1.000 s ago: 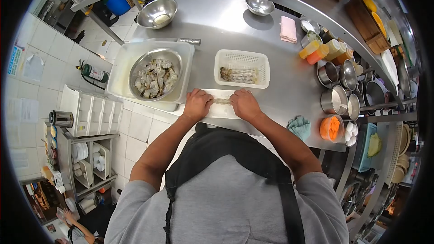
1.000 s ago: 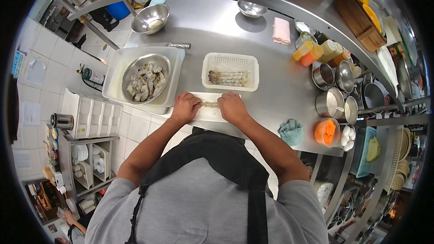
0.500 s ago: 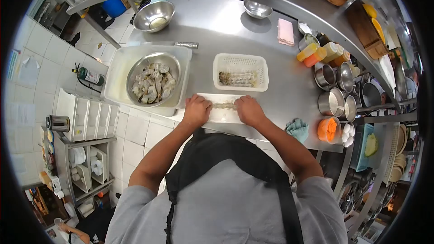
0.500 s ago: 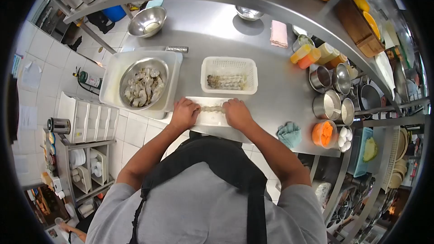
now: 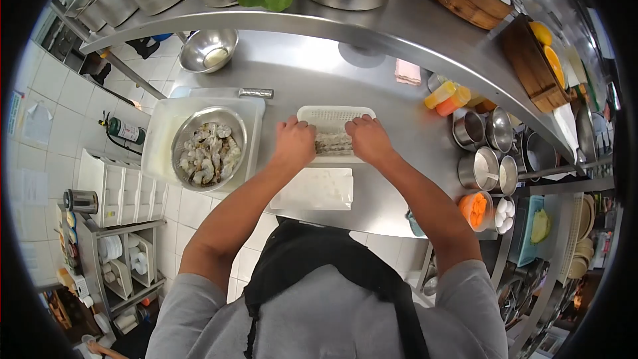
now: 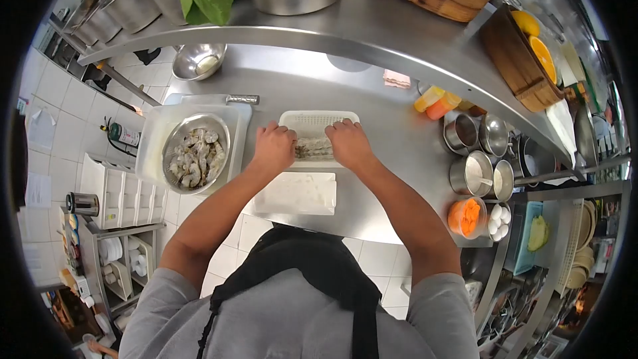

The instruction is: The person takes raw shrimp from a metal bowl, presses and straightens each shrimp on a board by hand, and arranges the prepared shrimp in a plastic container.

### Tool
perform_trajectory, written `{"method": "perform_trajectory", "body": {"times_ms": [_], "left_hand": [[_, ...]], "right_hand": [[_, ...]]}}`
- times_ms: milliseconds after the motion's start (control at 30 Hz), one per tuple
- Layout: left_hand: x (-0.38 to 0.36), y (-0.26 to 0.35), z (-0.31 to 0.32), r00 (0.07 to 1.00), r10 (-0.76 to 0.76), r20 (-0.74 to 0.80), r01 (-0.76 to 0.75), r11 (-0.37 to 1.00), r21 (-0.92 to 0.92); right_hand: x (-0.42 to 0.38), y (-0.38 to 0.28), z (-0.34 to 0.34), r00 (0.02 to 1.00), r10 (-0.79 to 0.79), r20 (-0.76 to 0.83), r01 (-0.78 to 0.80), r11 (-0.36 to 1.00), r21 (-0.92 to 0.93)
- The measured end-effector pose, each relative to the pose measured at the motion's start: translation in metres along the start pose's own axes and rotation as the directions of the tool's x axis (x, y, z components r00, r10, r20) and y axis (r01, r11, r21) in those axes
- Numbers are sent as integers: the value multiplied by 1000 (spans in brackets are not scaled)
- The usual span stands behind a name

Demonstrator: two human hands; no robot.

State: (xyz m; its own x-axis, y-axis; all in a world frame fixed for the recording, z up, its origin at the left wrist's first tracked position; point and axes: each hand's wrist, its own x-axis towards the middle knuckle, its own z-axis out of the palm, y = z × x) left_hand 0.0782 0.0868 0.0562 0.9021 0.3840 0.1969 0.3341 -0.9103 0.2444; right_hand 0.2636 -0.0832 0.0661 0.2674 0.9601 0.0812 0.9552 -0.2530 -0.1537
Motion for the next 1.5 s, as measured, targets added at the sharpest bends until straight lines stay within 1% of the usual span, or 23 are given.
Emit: {"method": "perform_trajectory", "body": {"times_ms": [33, 133, 233, 333, 433, 533, 633, 733, 833, 933, 1033, 1133, 1233, 1333, 1433, 1500], "left_hand": [[11, -1, 6, 999, -7, 43, 5, 999, 47], [27, 0, 20, 996, -15, 84, 4, 992, 128], [31, -1, 27, 997, 44, 67, -54, 986, 159], [36, -4, 32, 993, 66, 97, -82, 983, 164], [40, -9, 34, 994, 69, 80, -79, 988, 130], [44, -9, 36, 995, 97, 0, -96, 988, 117], [53, -8, 33, 990, 134, -38, -128, 984, 128], [62, -12, 34, 979, 200, -36, -196, 975, 102], [59, -16, 37, 962, 186, 198, -230, 946, 227], [60, -13, 38, 981, 188, 50, -195, 956, 219], [60, 7, 23, 973, 186, 134, -202, 973, 112], [64, 10, 54, 949, 166, 269, -138, 983, -120], [61, 10, 61, 924, 137, 357, -127, 991, -52], [55, 12, 60, 933, 105, 344, -118, 993, 16], [45, 15, 57, 929, 63, 365, -92, 994, 62], [40, 15, 65, 938, 73, 339, -88, 996, 29]], "right_hand": [[8, 7, 5, 1000, -13, 6, 13, 999, -38], [17, 17, 20, 999, -6, 47, 12, 994, -109], [20, 21, 33, 1000, -12, 13, 14, 991, -135], [19, 26, 36, 999, -10, 46, 17, 986, -166], [17, 33, 39, 997, 2, 76, 10, 989, -150], [17, 33, 39, 997, 7, 76, 4, 989, -149], [15, 34, 35, 997, 4, 76, 7, 990, -141], [17, 33, 34, 996, 13, 90, 0, 990, -141], [16, 33, 35, 995, 2, 99, 13, 988, -151], [16, 35, 31, 996, -8, 94, 20, 992, -127], [15, 32, 32, 997, -10, 74, 18, 994, -108], [15, 22, 39, 995, 18, 96, -10, 996, -86], [18, 18, 36, 982, 65, 179, -46, 993, -111], [13, 19, 39, 985, 58, 164, -38, 991, -126], [7, 14, 46, 992, 30, 124, -16, 994, -112], [3, 13, 45, 991, 16, 133, -1, 994, -106]]}}
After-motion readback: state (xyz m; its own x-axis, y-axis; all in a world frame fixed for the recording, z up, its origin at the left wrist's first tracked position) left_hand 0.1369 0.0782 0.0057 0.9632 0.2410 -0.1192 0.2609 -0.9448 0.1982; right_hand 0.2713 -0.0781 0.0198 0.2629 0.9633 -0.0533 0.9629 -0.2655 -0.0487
